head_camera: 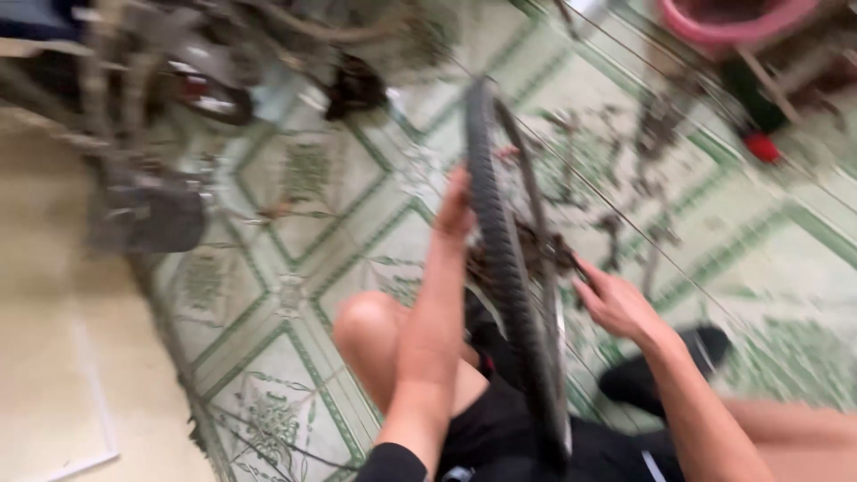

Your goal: The person sits on the floor and uses a wrench to loosen and tighten nuts on the axle of a bicycle wheel. They rotate the wheel, handle the spokes, and wipe the hub area with a cloth while working on the axle components.

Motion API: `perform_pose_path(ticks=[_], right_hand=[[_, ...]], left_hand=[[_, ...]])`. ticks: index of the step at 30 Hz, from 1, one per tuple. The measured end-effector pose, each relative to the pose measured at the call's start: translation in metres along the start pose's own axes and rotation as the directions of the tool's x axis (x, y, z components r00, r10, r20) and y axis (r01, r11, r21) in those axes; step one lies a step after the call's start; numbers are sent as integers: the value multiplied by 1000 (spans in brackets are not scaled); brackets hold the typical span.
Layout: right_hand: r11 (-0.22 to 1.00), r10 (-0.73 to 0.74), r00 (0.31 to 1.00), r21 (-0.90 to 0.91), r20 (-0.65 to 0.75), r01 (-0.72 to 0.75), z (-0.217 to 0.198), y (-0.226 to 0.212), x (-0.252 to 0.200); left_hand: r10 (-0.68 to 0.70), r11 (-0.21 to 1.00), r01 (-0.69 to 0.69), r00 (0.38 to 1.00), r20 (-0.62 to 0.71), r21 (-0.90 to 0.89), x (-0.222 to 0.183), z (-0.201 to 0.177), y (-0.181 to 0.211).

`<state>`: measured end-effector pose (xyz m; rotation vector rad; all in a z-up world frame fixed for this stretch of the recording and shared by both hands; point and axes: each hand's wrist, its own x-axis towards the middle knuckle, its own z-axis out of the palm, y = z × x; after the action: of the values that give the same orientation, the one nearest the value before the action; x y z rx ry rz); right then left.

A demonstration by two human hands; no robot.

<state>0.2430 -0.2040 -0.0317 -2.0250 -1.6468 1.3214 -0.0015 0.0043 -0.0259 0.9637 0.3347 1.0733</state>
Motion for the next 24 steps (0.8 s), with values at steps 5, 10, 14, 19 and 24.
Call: perform_pose_path(ticks=[5, 10, 14, 19, 24], right_hand=[[965, 5, 997, 260, -71, 13, 15, 7, 0], [916, 124, 992, 388, -21, -106, 14, 9, 0], [784, 144, 989, 605, 46, -142, 13, 4, -2], [908, 68, 998, 415, -4, -60, -5, -11, -5], [599, 218, 966, 762, 140, -245, -7, -35, -8]], left_hand=[[-127, 986, 117, 989, -80, -122, 5, 15, 16], [-171, 974, 149, 978, -123, -169, 4, 32, 29], [-168, 974, 149, 980, -104, -169, 3, 30, 25], [-63, 997, 64, 998, 22, -44, 2, 13, 11], [-90, 985, 84, 995, -33, -152, -1, 9, 11]])
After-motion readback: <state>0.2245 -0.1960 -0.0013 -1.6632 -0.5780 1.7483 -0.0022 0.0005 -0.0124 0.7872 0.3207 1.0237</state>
